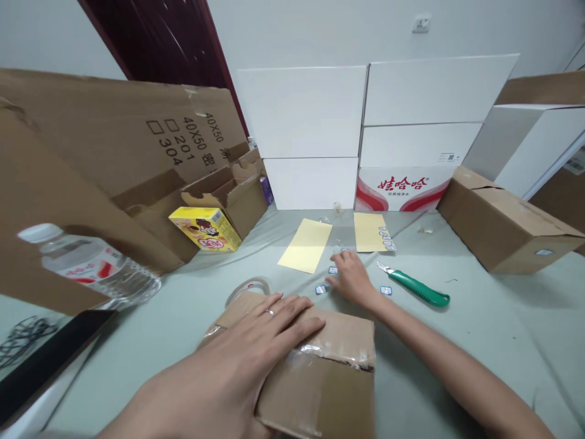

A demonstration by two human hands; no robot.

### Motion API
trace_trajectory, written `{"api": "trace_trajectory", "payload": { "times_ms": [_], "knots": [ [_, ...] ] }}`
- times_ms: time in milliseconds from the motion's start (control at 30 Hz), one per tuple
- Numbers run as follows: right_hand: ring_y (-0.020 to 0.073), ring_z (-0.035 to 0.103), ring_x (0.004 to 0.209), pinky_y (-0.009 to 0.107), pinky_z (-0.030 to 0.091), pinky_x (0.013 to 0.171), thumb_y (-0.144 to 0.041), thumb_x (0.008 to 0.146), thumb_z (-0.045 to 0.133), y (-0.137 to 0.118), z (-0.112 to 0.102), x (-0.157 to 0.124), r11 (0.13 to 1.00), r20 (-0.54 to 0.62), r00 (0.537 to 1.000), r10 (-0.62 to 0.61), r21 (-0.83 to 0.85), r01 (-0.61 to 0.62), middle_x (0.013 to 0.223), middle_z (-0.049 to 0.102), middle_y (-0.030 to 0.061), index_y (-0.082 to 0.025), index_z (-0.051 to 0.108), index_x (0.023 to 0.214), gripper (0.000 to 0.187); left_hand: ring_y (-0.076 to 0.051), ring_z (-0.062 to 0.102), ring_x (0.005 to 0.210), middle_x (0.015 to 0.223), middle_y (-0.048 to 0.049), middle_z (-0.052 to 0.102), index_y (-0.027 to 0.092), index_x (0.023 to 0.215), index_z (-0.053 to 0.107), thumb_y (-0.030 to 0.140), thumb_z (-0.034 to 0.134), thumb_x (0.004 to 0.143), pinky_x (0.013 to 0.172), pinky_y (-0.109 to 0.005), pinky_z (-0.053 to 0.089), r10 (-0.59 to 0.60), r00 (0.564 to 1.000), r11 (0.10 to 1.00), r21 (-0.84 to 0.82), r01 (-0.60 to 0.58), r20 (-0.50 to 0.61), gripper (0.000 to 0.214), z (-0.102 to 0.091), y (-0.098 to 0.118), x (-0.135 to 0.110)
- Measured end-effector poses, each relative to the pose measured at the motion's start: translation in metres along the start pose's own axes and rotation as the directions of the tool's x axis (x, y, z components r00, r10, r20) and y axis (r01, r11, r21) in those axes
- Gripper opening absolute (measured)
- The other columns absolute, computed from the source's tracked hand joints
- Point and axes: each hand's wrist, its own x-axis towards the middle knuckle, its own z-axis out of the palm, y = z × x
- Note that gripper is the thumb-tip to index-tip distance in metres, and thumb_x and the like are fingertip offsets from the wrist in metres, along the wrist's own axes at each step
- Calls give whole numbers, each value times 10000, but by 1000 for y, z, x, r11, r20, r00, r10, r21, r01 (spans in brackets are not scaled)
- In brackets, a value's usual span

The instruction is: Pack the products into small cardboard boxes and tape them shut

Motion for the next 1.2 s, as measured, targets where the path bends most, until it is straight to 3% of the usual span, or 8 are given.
{"api": "trace_trajectory", "payload": {
  "times_ms": [167,467,700,767,933,1067,1133,1200],
  "knots": [
    [230,617,1115,464,523,950,-344,952,609,37,-15,-9,999,36,999,-35,4,35,1265,620,89,-178,623,1194,293,-418,438,1383,1505,-117,452,334,1438,360,299,717,570,1162,-610,320,11,1000,1000,-10,-11,-9,940,-1,-3,1],
    [209,630,1071,434,538,922,-347,965,591,19,-3,-29,970,-45,996,-76,230,84,1253,625,85,-192,622,1197,281,-375,357,1442,1586,-111,344,300,1521,226,305,763,584,1165,-523,356,-17,998,996,-88,12,-55,1080,-19,-30,4],
    [225,613,1026,384,552,833,-398,1025,361,16,-104,-46,827,-173,971,-164,513,231,1053,609,99,-218,553,862,309,-371,346,1451,1604,-88,323,333,1520,187,295,767,559,1182,-520,319,-9,1000,974,-226,5,-17,1124,-25,-54,4],
    [226,599,1035,375,547,852,-387,989,456,0,-133,-66,773,-157,950,-271,552,312,1089,582,89,-240,556,842,231,-372,344,1452,1606,-83,319,345,1525,175,310,768,570,1181,-518,321,21,999,972,-233,-28,-30,1124,-25,-57,4],
    [233,580,1075,370,544,886,-167,913,566,-39,-146,-100,790,-208,878,-431,383,479,1149,525,106,-256,541,951,100,-376,355,1444,1603,-82,325,336,1525,184,321,759,576,1172,-509,343,19,999,971,-236,-30,-49,1110,-23,-58,5],
    [307,467,1314,486,454,1060,-387,877,686,-36,-122,-99,841,-226,947,-229,443,309,1368,462,143,-308,393,1377,585,-372,357,1444,1604,-78,322,341,1525,170,305,753,576,1165,-497,358,39,996,975,-214,-55,-78,1114,-18,-60,1],
    [337,373,1415,539,365,1137,-590,775,732,-31,-112,-96,767,-52,992,-117,629,123,1507,365,162,-315,192,1527,965,-371,355,1445,1604,-68,323,353,1528,166,298,755,566,1170,-496,349,68,993,979,-186,-86,-99,1129,-15,-61,-1],
    [350,308,1464,540,311,1171,-742,656,725,-28,-103,-95,616,172,981,-90,784,-81,1588,275,168,-295,113,1566,1185,-376,358,1442,1597,-65,338,354,1530,178,298,755,554,1172,-502,342,96,988,979,-168,-116,-119,1135,-12,-60,-3]
  ]
}}
